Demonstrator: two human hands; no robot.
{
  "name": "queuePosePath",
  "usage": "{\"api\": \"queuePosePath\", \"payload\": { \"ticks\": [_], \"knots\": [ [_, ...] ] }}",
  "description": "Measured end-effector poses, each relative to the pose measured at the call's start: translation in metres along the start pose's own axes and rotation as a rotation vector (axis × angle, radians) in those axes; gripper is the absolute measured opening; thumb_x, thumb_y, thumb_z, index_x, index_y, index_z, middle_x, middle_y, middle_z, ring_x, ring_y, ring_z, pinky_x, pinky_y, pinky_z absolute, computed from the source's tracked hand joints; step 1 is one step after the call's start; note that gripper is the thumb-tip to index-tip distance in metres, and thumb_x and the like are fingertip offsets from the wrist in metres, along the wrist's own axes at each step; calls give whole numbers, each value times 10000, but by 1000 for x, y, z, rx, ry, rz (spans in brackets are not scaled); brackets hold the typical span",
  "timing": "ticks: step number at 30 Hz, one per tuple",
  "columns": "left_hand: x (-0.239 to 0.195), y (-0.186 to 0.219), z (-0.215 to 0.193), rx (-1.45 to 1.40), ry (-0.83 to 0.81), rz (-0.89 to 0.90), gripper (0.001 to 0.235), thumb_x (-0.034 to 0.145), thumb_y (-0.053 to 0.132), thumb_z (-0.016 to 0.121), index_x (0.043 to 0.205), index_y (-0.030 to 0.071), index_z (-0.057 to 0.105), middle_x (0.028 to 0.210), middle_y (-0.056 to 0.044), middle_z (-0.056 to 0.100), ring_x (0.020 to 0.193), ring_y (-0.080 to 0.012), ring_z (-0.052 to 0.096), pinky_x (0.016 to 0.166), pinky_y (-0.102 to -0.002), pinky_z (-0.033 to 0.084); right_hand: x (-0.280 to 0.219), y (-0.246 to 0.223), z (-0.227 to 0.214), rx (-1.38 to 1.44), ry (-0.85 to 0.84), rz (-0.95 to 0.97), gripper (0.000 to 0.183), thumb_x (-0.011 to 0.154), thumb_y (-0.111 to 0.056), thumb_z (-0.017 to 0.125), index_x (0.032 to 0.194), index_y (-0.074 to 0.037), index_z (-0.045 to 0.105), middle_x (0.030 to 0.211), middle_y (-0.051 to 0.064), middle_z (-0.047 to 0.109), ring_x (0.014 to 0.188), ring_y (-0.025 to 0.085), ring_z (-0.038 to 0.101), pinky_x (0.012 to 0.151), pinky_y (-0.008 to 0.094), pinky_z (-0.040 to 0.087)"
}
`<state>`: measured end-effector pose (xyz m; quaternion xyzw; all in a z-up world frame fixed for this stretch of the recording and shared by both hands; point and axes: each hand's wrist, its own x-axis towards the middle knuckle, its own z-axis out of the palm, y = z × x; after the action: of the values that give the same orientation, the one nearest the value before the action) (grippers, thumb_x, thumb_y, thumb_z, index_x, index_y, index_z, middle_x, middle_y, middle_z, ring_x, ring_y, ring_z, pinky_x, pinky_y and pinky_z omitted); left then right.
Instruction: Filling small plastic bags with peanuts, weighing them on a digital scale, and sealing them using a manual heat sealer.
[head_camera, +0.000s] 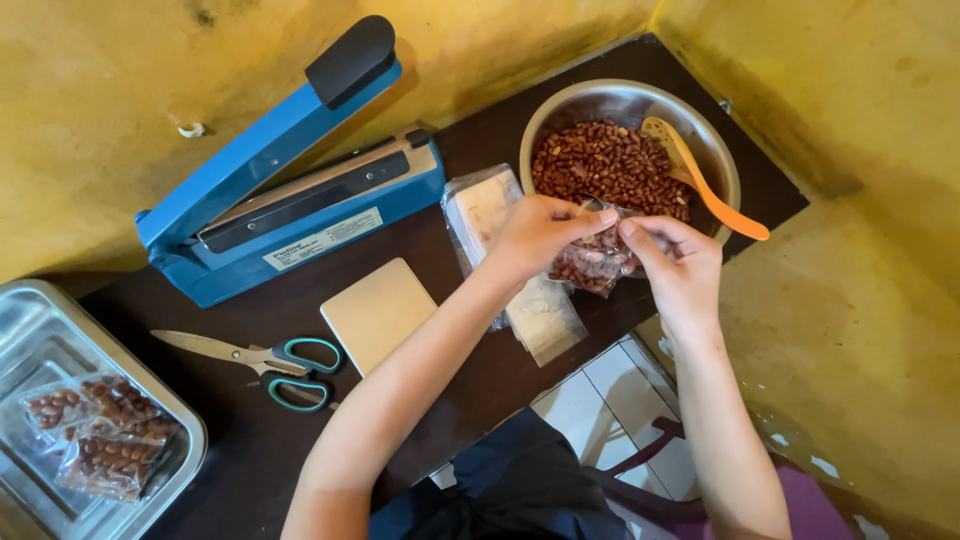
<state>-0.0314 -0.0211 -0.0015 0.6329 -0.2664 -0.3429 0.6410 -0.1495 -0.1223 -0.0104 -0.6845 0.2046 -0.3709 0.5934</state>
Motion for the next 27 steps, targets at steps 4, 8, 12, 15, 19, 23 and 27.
{"api": "queuePosePath", "payload": {
  "ticks": [4, 8, 12, 15, 19, 23, 27],
  "knots": [
    [5, -4, 3, 14, 2, -12, 348, 694, 409, 727, 819, 85, 731, 829, -107, 677, 975, -292, 614, 831, -399, 464, 1, 7, -2, 14, 12, 13, 69, 867, -37, 653, 881, 30, 644, 704, 164, 614, 571, 142, 604, 505, 243, 526],
    [2, 1, 4, -31, -12, -3, 297, 705, 329, 727, 872, 84, 710, 868, -121, 687, 949, -270, 630, 798, -383, 493, 6, 17, -6, -7, 16, -12, 59, 872, -18, 638, 903, 32, 644, 706, 151, 615, 545, 131, 589, 497, 246, 520],
    [12, -11, -4, -46, -62, 94, 315, 694, 306, 753, 918, 92, 697, 869, -131, 693, 857, -231, 662, 729, -359, 542, 6, 13, -5, -1, 20, -38, 93, 873, -49, 651, 924, 28, 644, 750, 129, 628, 594, 98, 593, 522, 221, 516],
    [11, -14, -4, -292, -158, 162, 320, 749, 154, 746, 989, -29, 642, 920, -244, 650, 837, -226, 630, 678, -351, 582, 3, -4, 2, -4, -7, -72, 115, 852, -32, 668, 945, 32, 642, 759, 147, 628, 599, 117, 603, 526, 229, 521],
    [2, -9, -13, -324, -212, 213, 313, 755, 99, 738, 1002, -57, 625, 936, -290, 626, 828, -283, 639, 701, -366, 585, 2, -17, 8, -45, -3, -102, 106, 833, -50, 706, 917, -2, 662, 776, 91, 638, 637, 67, 588, 549, 204, 509],
    [-19, 9, -26, -30, -109, 327, 324, 694, 199, 778, 971, 70, 670, 831, -105, 692, 772, -144, 659, 692, -269, 564, 4, -19, 17, -71, -115, -266, 65, 815, 7, 710, 857, 25, 664, 795, 132, 616, 735, 130, 594, 640, 246, 497],
    [-53, 28, -46, 140, 78, 421, 185, 749, 240, 723, 902, 138, 702, 761, -39, 703, 751, -83, 652, 657, -248, 551, -3, -39, 43, -10, -220, -316, 69, 809, 10, 709, 828, 47, 654, 782, 136, 587, 764, 145, 564, 687, 267, 487]
  ]
}}
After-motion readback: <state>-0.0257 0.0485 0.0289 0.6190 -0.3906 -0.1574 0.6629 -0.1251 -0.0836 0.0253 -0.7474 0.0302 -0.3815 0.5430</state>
